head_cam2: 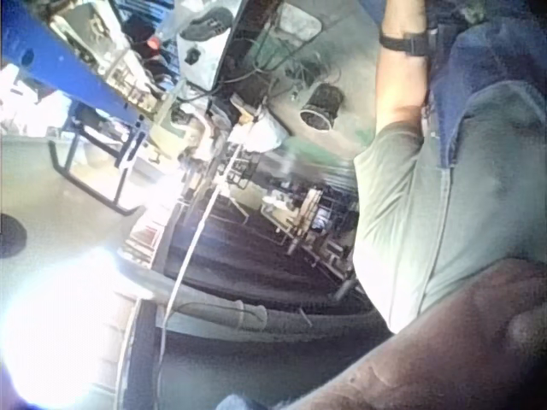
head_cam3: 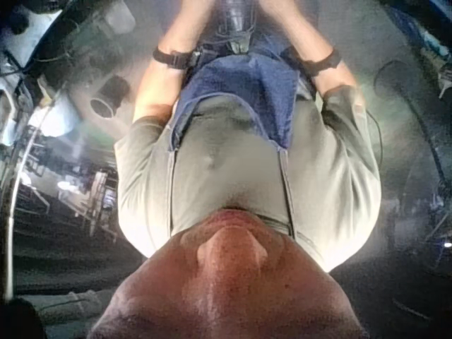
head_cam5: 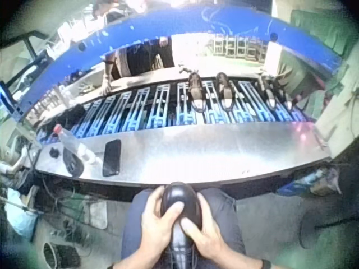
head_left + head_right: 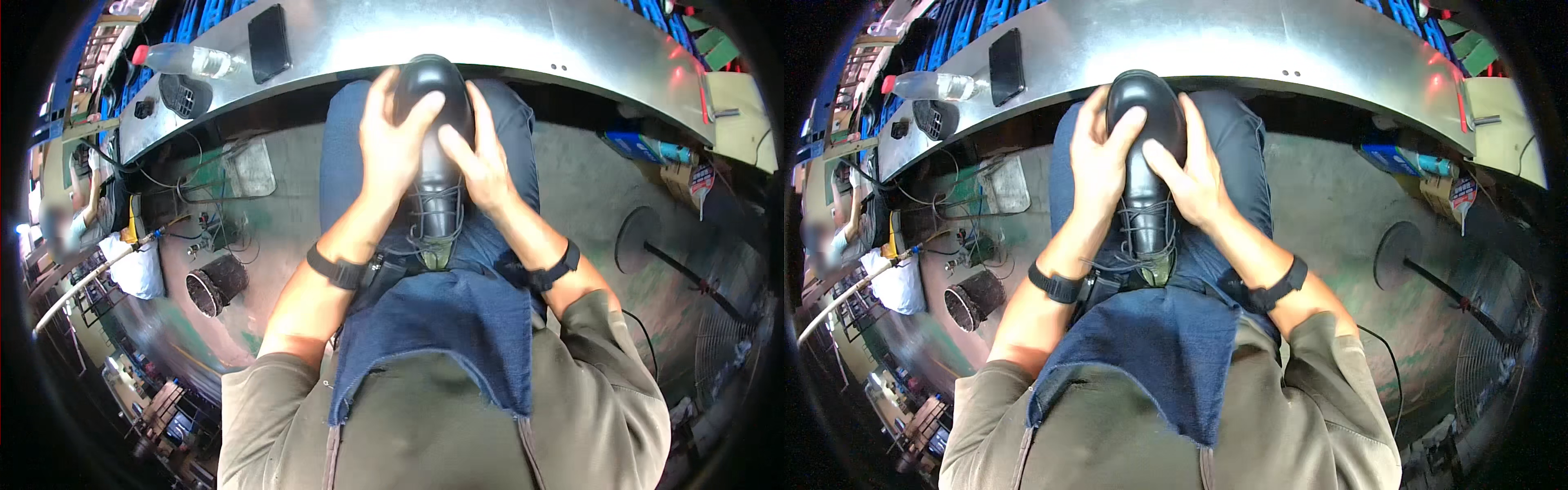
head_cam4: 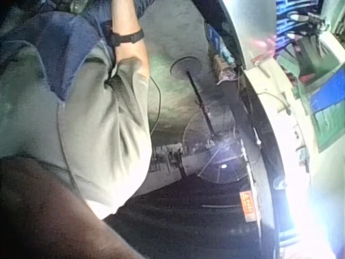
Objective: Inspecting and organizing shoes on a conveyor belt in a factory setting.
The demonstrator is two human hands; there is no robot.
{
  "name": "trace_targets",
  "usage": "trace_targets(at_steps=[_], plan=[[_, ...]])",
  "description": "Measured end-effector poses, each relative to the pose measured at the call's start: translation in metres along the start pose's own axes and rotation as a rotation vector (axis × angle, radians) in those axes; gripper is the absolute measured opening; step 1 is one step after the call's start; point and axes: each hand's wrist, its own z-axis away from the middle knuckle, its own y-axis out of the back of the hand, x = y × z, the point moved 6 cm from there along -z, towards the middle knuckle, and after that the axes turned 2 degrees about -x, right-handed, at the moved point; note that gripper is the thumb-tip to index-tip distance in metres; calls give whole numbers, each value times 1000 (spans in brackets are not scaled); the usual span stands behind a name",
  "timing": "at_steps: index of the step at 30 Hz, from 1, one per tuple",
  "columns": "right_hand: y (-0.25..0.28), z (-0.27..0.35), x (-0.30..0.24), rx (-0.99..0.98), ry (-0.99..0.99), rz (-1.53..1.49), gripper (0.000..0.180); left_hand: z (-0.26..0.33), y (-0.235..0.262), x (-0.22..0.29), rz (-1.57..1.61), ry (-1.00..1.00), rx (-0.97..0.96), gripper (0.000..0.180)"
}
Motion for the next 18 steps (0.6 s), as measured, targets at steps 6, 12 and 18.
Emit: trace_targets(at_steps=[6, 12, 18], plan=[[-11, 49, -9, -89, -27, -97, 86, 81, 16, 8, -65, 208, -255, 74], [53, 83, -64, -120, 176, 382, 52, 77, 9, 32, 610, 589, -128, 59], [132, 113, -62, 120, 159, 210, 50, 100, 19, 18, -672, 309, -769, 70]])
